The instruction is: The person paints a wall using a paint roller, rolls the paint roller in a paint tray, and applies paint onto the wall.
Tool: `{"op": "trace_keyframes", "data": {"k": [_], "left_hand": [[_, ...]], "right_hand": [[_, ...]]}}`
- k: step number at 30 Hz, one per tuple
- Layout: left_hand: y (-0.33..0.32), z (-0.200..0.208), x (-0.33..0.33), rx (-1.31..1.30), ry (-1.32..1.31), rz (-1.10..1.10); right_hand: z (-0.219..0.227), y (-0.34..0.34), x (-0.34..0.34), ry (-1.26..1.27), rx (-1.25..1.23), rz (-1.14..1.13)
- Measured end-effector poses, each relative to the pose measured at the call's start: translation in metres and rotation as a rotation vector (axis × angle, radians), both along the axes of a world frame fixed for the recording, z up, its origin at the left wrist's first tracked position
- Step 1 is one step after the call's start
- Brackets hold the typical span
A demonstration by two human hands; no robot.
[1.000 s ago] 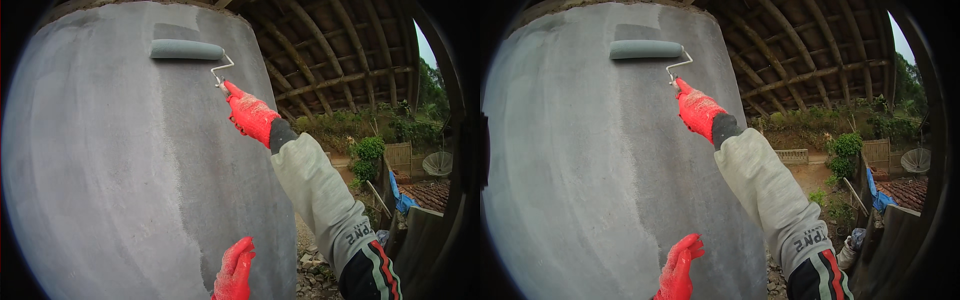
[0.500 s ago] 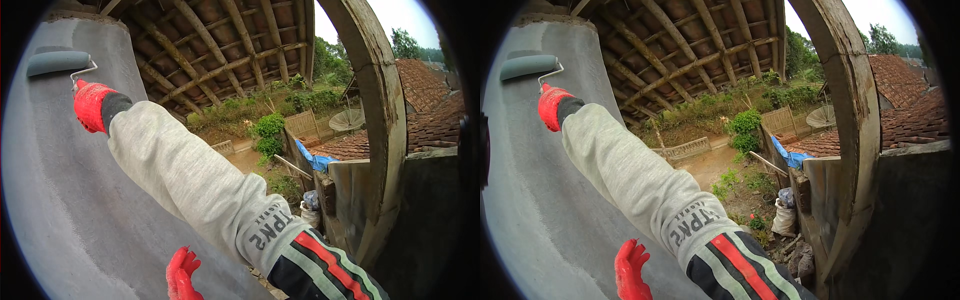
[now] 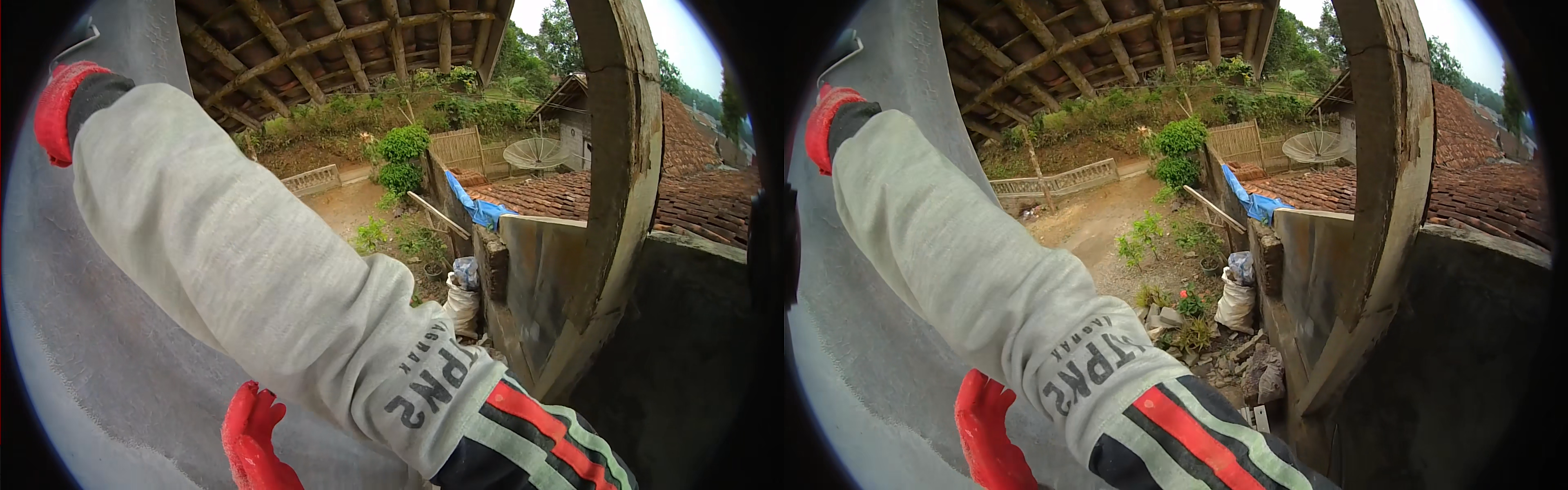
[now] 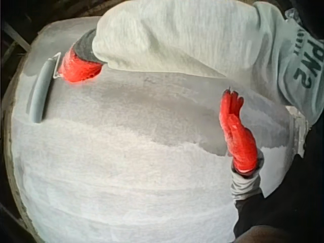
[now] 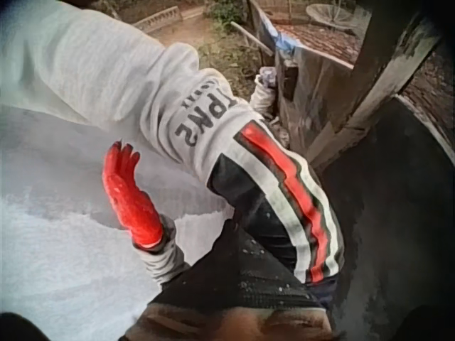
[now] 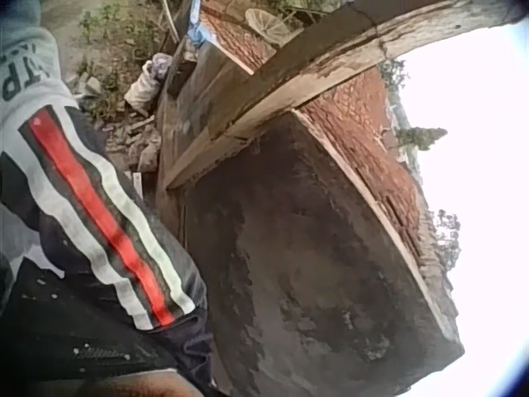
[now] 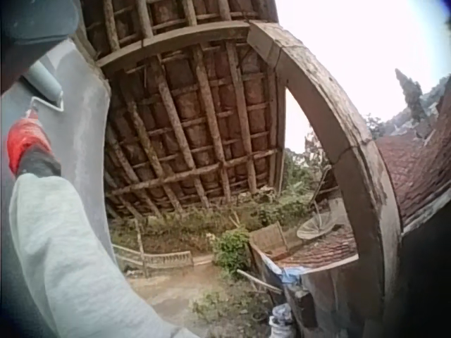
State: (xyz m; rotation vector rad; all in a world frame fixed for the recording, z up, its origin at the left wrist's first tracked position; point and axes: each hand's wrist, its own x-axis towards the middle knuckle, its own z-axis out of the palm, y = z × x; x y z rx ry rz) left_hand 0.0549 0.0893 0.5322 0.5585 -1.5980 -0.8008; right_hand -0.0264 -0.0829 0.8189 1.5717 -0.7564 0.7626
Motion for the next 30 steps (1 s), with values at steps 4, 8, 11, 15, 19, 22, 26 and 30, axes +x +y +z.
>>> {"op": "trace_keyframes", "data": {"k": [4,8,11,15,19,22,26,30], "left_hand": [[-0.013,-0.020,-0.003,0.105,0.043,-0.002],[-0.021,-0.040,-0.005,0.171,0.082,-0.017],[-0.025,-0.046,-0.003,0.185,0.105,-0.020],[-0.030,-0.040,-0.009,0.165,0.141,-0.040],[-0.040,-0.002,-0.020,0.093,0.188,-0.098],[-0.045,0.045,-0.019,0.164,0.123,-0.136],[-0.040,0.076,-0.003,0.235,-0.005,-0.261],[-0.020,0.054,0.005,0.165,-0.112,-0.308]], "right_hand": [[-0.009,-0.026,0.017,-0.135,0.184,0.220],[-0.021,-0.031,0.026,-0.259,0.345,0.389],[-0.027,-0.033,0.024,-0.362,0.446,0.507],[-0.018,-0.032,0.027,-0.521,0.561,0.694],[0.023,-0.009,0.038,-0.693,0.702,0.973],[0.056,0.012,0.032,-0.781,0.794,1.110],[0.084,0.034,0.017,-0.835,0.861,1.203],[0.051,0.047,0.001,-0.798,0.898,1.125]]}}
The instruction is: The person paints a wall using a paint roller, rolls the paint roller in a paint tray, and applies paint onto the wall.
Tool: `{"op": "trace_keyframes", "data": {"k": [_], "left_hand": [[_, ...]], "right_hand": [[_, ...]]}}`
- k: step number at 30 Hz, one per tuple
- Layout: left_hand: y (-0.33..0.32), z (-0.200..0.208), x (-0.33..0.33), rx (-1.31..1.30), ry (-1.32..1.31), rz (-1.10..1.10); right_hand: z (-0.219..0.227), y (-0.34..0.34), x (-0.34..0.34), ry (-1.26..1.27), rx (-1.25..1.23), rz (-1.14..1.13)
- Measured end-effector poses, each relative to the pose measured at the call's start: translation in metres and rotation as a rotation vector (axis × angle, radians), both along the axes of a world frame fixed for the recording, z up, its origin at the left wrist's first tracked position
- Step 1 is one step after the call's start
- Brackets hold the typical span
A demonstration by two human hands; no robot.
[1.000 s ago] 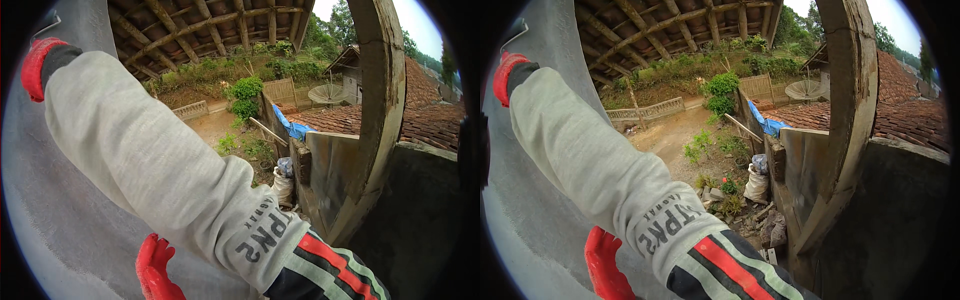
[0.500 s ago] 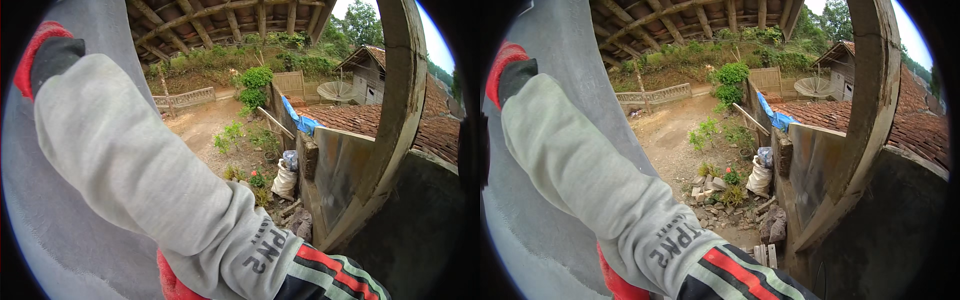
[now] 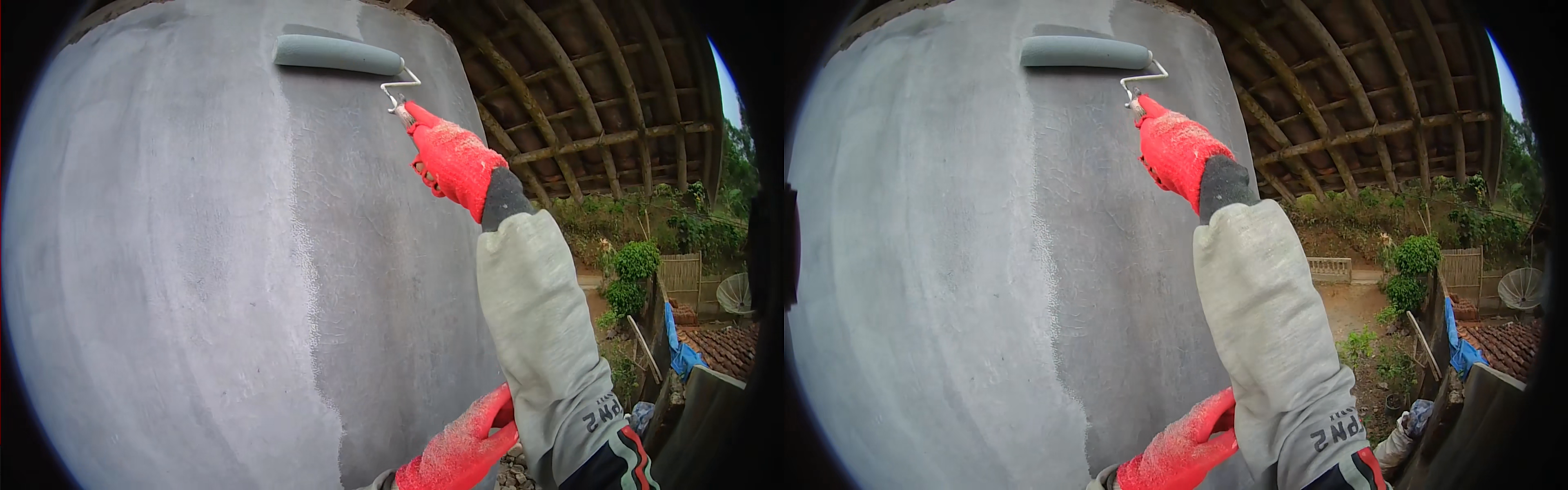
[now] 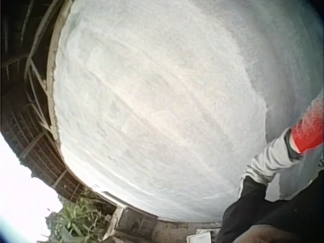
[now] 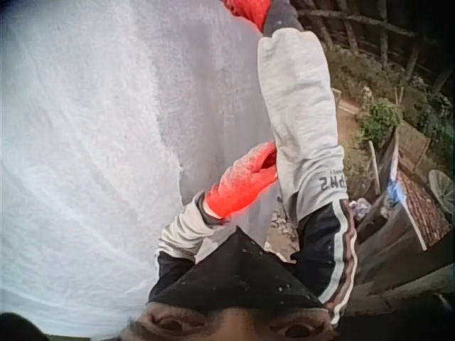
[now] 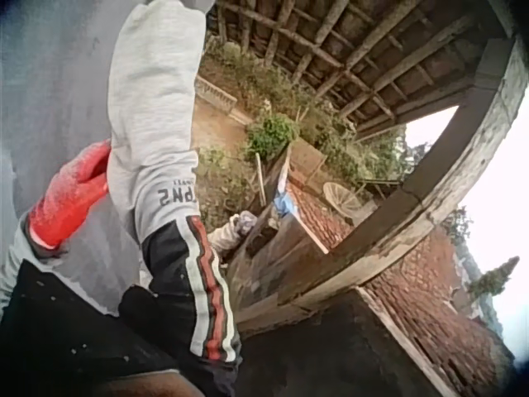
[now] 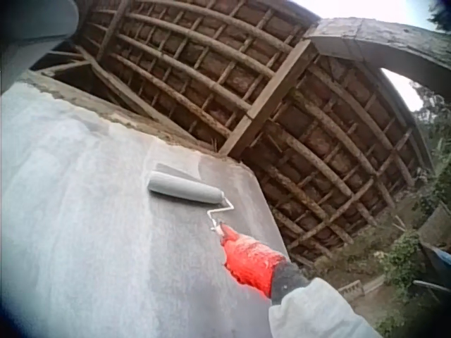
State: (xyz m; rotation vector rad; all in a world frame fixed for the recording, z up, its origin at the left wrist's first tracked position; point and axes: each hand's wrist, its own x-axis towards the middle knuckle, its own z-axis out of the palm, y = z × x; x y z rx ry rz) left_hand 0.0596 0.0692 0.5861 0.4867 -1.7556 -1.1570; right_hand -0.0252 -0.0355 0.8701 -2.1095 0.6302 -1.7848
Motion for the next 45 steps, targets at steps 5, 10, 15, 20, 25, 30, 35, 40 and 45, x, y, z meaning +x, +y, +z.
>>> {"op": "trace_keyframes", "data": {"k": [5,10,15,20,25,30,35,40,45], "left_hand": [[0.018,-0.002,0.020,-0.332,-0.168,0.137],[0.040,0.016,0.034,-0.399,-0.200,0.369],[0.048,0.018,0.045,-0.431,-0.256,0.513],[0.056,0.017,0.061,-0.493,-0.275,0.597],[0.049,0.028,0.070,-0.602,-0.301,0.704],[0.043,0.039,0.090,-0.600,-0.299,0.814],[0.047,0.041,0.114,-0.597,-0.275,0.936],[0.044,0.051,0.134,-0.731,-0.324,1.214],[0.029,0.081,0.177,-1.276,-0.383,1.605]], "right_hand": [[-0.017,-0.008,0.007,-0.010,0.034,0.032],[0.084,-0.014,0.034,-0.191,-0.002,0.230],[0.095,-0.014,0.042,-0.224,0.082,0.273],[0.038,-0.037,0.043,-0.162,-0.157,0.011],[0.108,-0.034,0.050,-0.196,-0.085,0.246],[0.170,-0.024,0.054,-0.291,0.016,0.387],[0.124,-0.022,0.041,-0.199,0.044,0.277],[0.129,-0.035,0.041,-0.213,0.007,0.254],[0.232,-0.051,0.061,-0.295,0.072,0.461]]}}
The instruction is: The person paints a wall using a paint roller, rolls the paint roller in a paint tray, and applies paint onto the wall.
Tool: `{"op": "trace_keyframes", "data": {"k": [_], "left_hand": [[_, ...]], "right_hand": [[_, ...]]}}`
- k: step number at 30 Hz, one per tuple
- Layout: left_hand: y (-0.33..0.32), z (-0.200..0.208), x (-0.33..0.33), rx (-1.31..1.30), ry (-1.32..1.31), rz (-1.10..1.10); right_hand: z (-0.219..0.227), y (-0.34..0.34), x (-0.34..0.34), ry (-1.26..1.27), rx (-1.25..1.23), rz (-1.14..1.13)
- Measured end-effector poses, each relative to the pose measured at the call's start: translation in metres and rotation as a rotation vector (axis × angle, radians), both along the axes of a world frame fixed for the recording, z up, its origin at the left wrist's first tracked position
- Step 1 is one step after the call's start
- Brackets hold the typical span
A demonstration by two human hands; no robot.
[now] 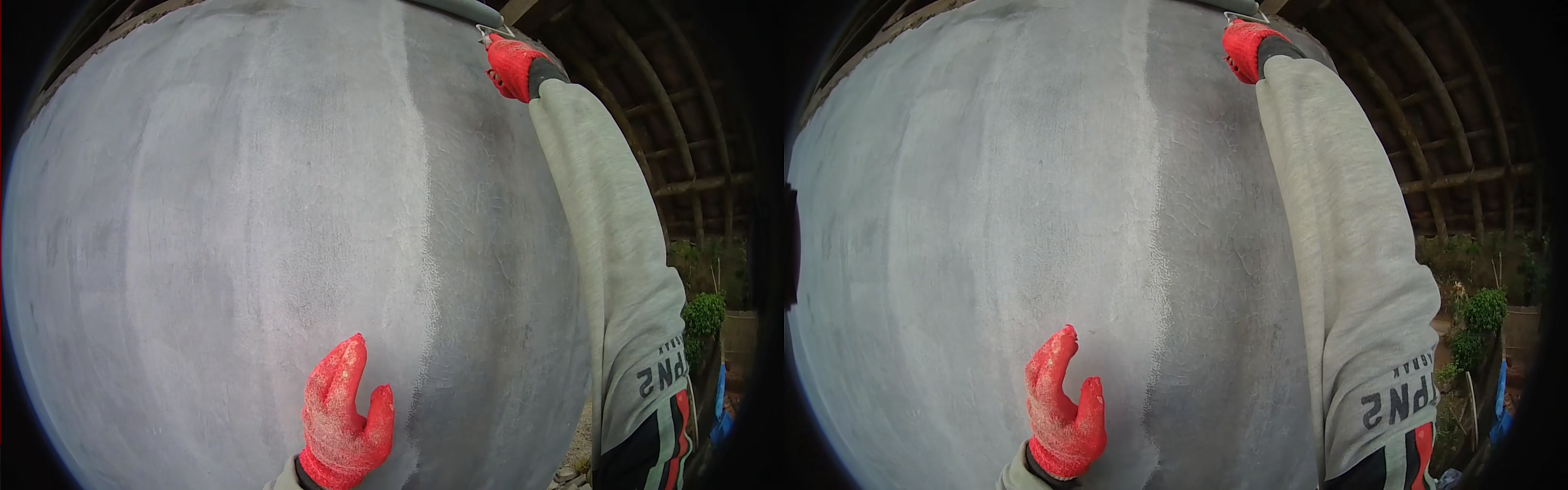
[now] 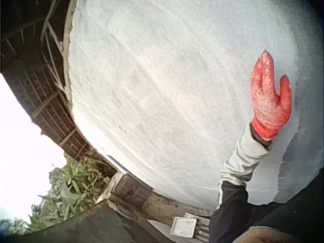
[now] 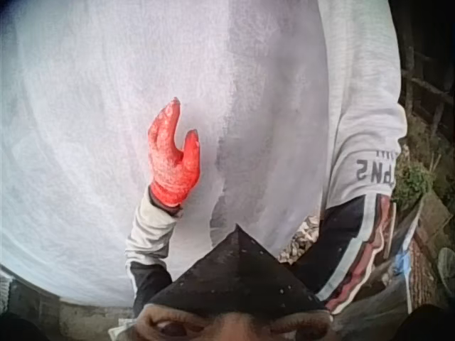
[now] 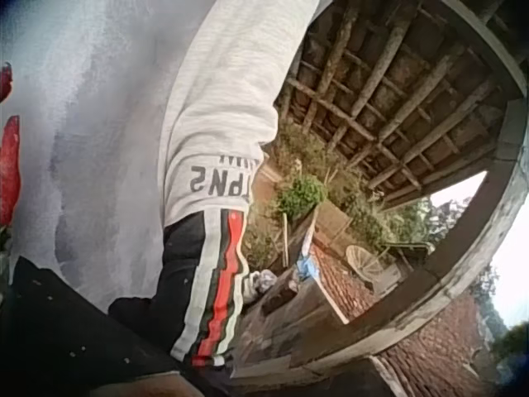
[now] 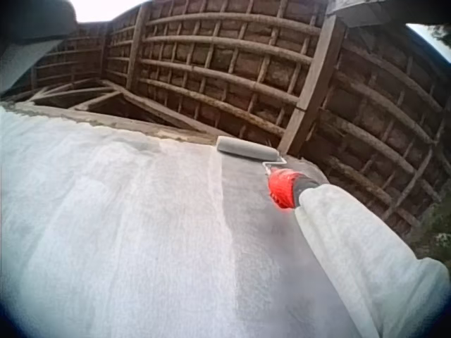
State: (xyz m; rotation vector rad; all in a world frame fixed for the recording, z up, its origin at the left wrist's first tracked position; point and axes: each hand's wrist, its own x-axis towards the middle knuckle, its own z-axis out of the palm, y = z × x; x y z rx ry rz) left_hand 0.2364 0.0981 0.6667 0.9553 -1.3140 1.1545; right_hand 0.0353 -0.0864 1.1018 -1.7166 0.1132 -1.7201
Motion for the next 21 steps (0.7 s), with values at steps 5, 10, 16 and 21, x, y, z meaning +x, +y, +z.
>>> {"op": "trace_keyframes", "data": {"k": [5,10,16,21], "left_hand": [[-0.015,0.010,0.041,-0.193,-0.163,0.086],[-0.020,0.006,0.046,-0.168,-0.159,0.056],[-0.015,0.007,0.047,-0.119,-0.144,0.042],[-0.017,0.006,0.046,-0.104,-0.145,0.033]], "right_hand": [[0.013,-0.006,0.000,-0.034,0.023,0.000],[0.009,-0.001,0.003,-0.055,-0.030,-0.155],[0.027,0.000,0.012,-0.058,-0.061,-0.156],[-0.046,0.019,-0.006,0.054,-0.013,-0.325]]}}
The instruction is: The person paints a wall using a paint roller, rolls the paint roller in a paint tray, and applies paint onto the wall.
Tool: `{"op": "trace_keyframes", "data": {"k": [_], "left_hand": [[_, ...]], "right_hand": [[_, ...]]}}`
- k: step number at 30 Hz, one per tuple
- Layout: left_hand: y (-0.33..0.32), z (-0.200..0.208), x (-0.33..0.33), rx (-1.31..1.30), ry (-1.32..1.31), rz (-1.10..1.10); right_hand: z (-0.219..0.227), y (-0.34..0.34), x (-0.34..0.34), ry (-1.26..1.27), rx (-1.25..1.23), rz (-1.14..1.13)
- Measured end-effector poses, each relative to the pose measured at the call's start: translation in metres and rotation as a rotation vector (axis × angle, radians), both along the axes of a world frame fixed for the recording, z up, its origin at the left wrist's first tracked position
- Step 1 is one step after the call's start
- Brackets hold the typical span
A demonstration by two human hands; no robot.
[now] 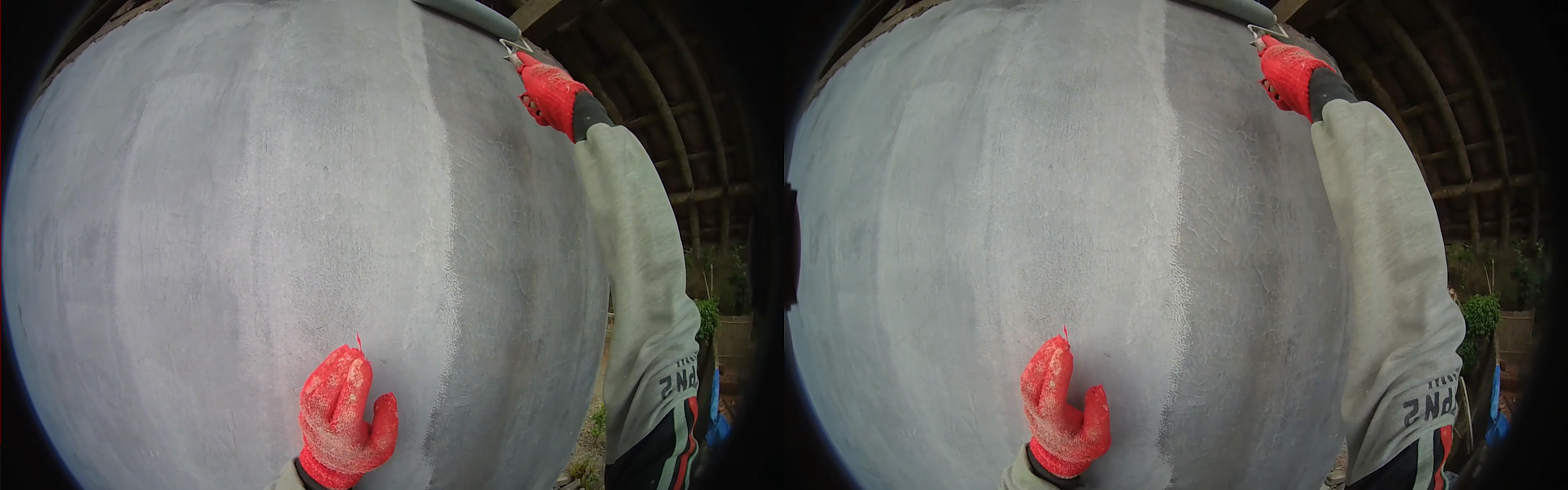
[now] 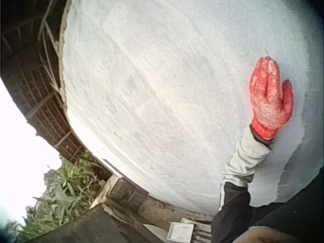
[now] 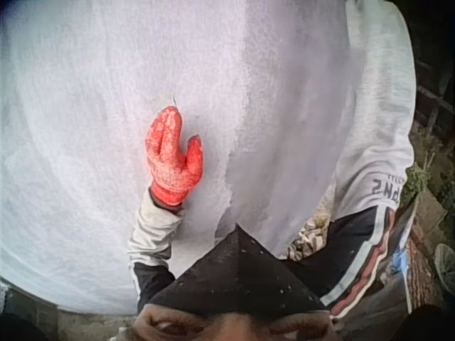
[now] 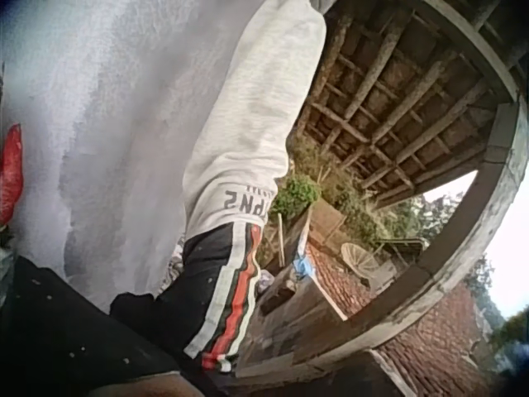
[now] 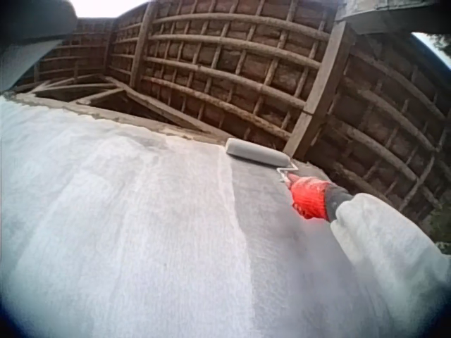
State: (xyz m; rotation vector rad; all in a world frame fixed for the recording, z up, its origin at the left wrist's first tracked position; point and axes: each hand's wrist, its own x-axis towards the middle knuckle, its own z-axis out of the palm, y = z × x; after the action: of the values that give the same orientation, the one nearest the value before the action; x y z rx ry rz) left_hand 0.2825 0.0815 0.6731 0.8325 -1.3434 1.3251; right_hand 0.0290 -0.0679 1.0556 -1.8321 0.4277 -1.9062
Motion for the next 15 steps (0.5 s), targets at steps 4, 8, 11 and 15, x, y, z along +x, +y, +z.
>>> {"op": "trace_keyframes", "data": {"k": [4,8,11,15], "left_hand": [[0.000,0.004,-0.004,-0.044,0.004,0.025],[0.000,0.007,-0.007,-0.035,-0.004,0.027],[0.000,0.007,-0.007,-0.046,-0.019,0.029],[0.000,0.007,-0.007,-0.040,-0.030,0.029]], "right_hand": [[-0.071,0.021,-0.012,0.088,-0.010,-0.123],[-0.092,0.019,-0.033,0.056,-0.023,-0.087],[-0.069,0.011,-0.037,-0.029,-0.032,-0.031],[-0.013,0.000,-0.036,-0.086,-0.137,0.013]]}}
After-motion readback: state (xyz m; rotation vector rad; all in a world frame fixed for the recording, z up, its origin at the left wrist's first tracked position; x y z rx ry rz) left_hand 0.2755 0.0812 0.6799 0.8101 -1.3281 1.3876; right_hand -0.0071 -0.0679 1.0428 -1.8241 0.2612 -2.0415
